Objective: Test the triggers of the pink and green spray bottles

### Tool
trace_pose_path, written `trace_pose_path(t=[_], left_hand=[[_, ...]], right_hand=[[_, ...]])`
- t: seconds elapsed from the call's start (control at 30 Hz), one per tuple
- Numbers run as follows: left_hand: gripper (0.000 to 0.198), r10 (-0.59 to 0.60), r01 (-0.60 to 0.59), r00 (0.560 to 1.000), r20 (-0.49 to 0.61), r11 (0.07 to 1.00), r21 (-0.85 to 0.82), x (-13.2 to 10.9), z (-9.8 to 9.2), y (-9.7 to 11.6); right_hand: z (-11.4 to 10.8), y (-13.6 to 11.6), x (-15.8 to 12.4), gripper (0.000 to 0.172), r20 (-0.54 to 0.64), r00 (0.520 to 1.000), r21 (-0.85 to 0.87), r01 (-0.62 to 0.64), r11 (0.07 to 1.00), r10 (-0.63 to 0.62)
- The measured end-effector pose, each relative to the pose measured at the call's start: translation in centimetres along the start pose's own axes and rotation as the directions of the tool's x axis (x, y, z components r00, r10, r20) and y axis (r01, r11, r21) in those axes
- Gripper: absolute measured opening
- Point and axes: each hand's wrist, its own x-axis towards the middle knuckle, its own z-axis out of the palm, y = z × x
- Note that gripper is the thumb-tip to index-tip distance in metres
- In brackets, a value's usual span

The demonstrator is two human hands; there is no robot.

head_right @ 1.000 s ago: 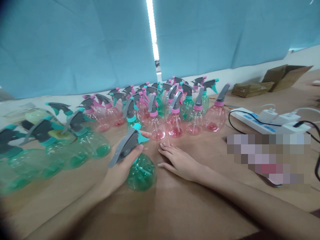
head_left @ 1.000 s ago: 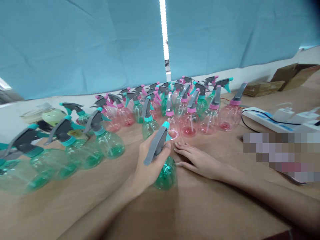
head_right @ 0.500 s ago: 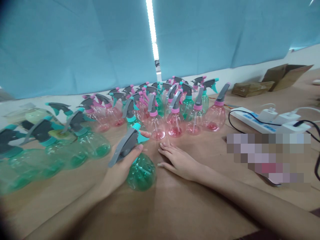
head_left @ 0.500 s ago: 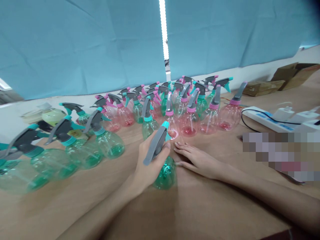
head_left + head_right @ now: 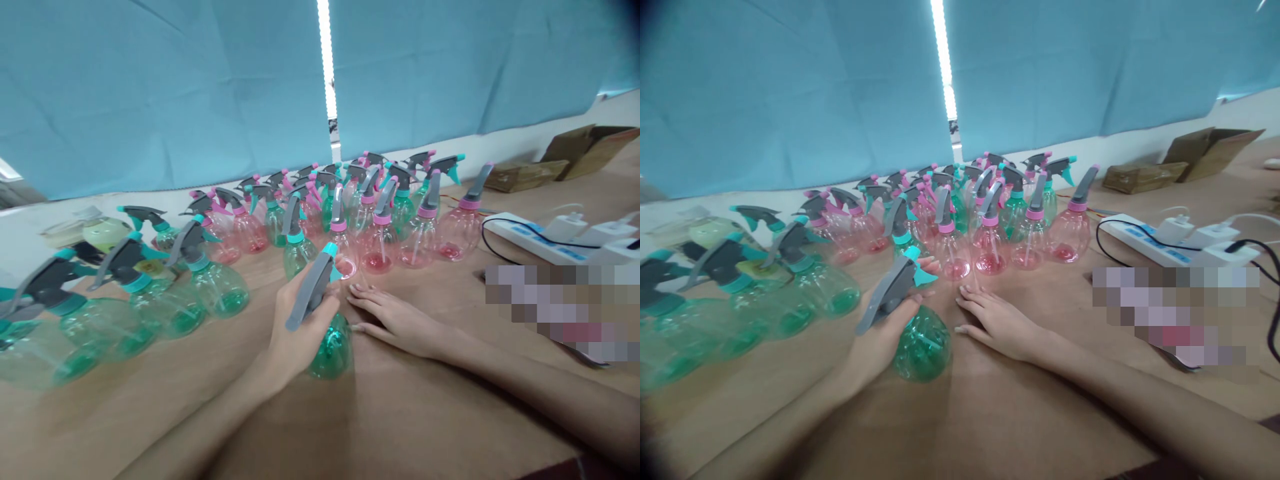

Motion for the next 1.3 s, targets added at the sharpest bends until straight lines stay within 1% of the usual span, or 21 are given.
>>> trace_pose_path(t=[0.3, 0.57, 0.87, 1.0, 1.3], left_hand=[[0.003, -0.017, 0.017, 1.0, -0.001, 1.0, -0.015, -0.1, 0.1, 0.0], [0.003, -0.017, 0.017, 1.0, -0.007, 1.0, -0.015, 0.0, 0.1, 0.2], [0.004, -0.015, 0.015, 1.0, 0.005, 1.0, 0.006, 0.2, -0.1, 0.9], [0.007, 0.005, -0.007, 1.0, 0.025, 0.998, 0.054, 0.4, -0.3, 1.1], [0.005, 0.027, -0.029, 0.999, 0.024, 0.996, 0.081, 0.4, -0.5, 0.9]], right_hand=[[0.2, 0.2, -0.1, 0.061, -0.037, 0.999, 0.048, 0.005, 0.999, -0.004], [0.2, 0.2, -0.1, 0.06, -0.038, 0.999, 0.057, 0.006, 0.998, -0.004], [0.2, 0.2, -0.1, 0.062, -0.029, 1.0, 0.039, 0.002, 0.999, -0.001], [0.4, 0.4, -0.1, 0.06, -0.052, 0.999, 0.055, 0.016, 0.998, -0.013], [0.2, 0.2, -0.1, 0.061, -0.045, 0.999, 0.043, 0.011, 0.999, -0.01]])
